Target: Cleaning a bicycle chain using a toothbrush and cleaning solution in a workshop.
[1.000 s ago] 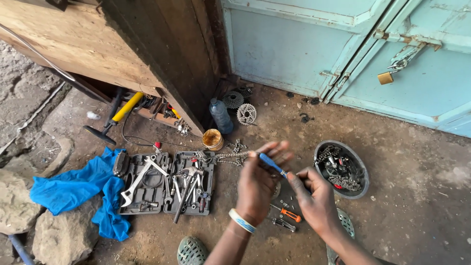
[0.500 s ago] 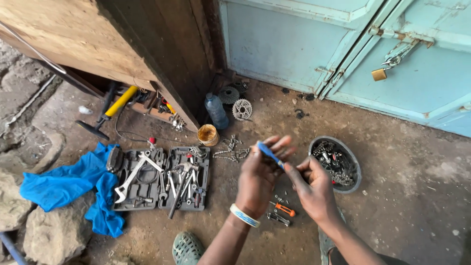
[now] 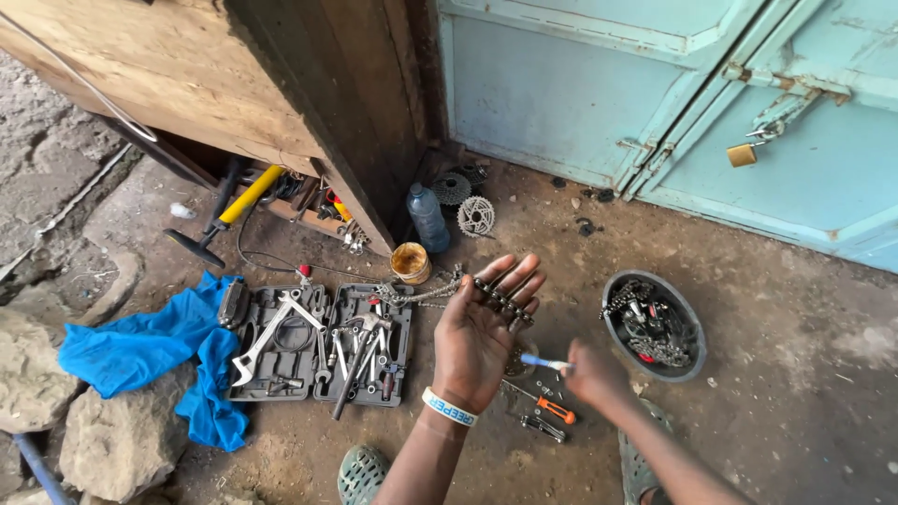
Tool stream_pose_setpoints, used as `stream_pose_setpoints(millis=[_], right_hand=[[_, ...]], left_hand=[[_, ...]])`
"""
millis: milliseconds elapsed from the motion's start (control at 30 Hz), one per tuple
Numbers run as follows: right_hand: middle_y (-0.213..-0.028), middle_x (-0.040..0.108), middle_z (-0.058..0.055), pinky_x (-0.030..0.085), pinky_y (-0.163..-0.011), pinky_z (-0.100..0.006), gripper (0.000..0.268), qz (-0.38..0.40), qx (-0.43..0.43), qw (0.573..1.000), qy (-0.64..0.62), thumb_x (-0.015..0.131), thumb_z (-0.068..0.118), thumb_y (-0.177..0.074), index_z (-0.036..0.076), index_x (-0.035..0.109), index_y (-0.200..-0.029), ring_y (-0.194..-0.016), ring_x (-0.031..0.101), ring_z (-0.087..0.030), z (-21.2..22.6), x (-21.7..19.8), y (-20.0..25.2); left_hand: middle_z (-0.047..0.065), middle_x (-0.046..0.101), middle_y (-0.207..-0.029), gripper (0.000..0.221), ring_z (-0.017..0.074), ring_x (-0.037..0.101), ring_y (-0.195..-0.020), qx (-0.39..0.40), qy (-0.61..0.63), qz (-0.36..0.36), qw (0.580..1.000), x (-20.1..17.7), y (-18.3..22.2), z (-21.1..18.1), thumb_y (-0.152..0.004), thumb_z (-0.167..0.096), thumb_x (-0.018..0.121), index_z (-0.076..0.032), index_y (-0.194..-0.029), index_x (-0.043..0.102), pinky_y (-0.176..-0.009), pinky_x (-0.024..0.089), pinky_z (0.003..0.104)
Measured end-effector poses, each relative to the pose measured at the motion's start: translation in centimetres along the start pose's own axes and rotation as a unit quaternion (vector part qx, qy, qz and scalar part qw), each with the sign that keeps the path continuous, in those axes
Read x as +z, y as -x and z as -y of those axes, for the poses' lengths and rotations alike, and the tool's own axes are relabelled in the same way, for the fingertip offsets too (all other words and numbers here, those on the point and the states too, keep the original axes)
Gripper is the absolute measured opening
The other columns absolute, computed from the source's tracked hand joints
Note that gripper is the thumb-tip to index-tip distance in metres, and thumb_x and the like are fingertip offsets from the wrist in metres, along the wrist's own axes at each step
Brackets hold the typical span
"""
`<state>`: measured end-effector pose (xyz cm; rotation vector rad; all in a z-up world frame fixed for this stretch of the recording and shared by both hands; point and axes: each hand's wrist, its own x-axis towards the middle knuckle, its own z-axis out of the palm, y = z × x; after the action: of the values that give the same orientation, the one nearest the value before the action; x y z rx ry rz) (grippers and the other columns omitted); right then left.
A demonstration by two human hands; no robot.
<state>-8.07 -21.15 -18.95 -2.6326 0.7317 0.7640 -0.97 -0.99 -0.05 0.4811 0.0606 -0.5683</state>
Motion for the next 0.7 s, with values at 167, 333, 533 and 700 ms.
stream_pose_setpoints(millis=[167, 333, 533, 700], right_hand=[[-0.114, 0.068, -0.016, 0.058, -0.094, -0.047, 0.039, 0.014, -0.078, 0.996, -0.027, 0.074, 0.029, -0.08, 0.014, 0.063, -0.114, -0.119, 0.066, -0.035, 0.0, 13.2, -9.1], [-0.116, 0.065, -0.02, 0.055, -0.103, -0.046, 0.034, -0.006, -0.037, 0.998, -0.044, 0.07, 0.026, -0.089, 0.006, 0.064, -0.115, -0.126, 0.06, -0.036, 1.4, 17.5, -12.8], [-0.123, 0.062, -0.025, 0.056, -0.1, -0.055, 0.051, -0.019, -0.062, 0.992, -0.108, 0.08, 0.018, -0.081, 0.005, 0.061, -0.127, -0.127, 0.058, -0.046, 1.5, 18.4, -13.4], [-0.103, 0.07, -0.016, 0.057, -0.096, -0.048, 0.021, -0.036, -0.006, 0.995, -0.092, 0.07, 0.033, -0.088, 0.015, 0.069, -0.1, -0.115, 0.068, -0.039, -0.2, 18.8, -17.2]], left_hand=[[0.024, 0.062, -0.144, 0.059, 0.0357, 0.061, -0.132, 0.003, 0.01, -0.001, 1.0, -0.4, 0.4, -1.0, -0.106, -0.043, 0.035, -0.001, -0.141, 0.058, -0.105, 0.052, 0.04], [0.025, 0.062, -0.143, 0.061, 0.0339, 0.062, -0.132, 0.022, -0.002, 0.014, 1.0, -0.9, 0.0, -1.5, -0.106, -0.042, 0.034, 0.002, -0.14, 0.058, -0.105, 0.052, 0.036], [0.023, 0.064, -0.142, 0.063, 0.0312, 0.06, -0.135, 0.042, -0.104, 0.031, 0.993, -1.5, -0.2, -0.5, -0.107, -0.043, 0.029, 0.003, -0.14, 0.058, -0.107, 0.046, 0.029], [0.019, 0.067, -0.139, 0.063, 0.0274, 0.064, -0.131, 0.026, -0.128, 0.009, 0.991, -1.4, 0.0, -0.6, -0.105, -0.042, 0.031, 0.002, -0.139, 0.06, -0.102, 0.045, 0.026]])
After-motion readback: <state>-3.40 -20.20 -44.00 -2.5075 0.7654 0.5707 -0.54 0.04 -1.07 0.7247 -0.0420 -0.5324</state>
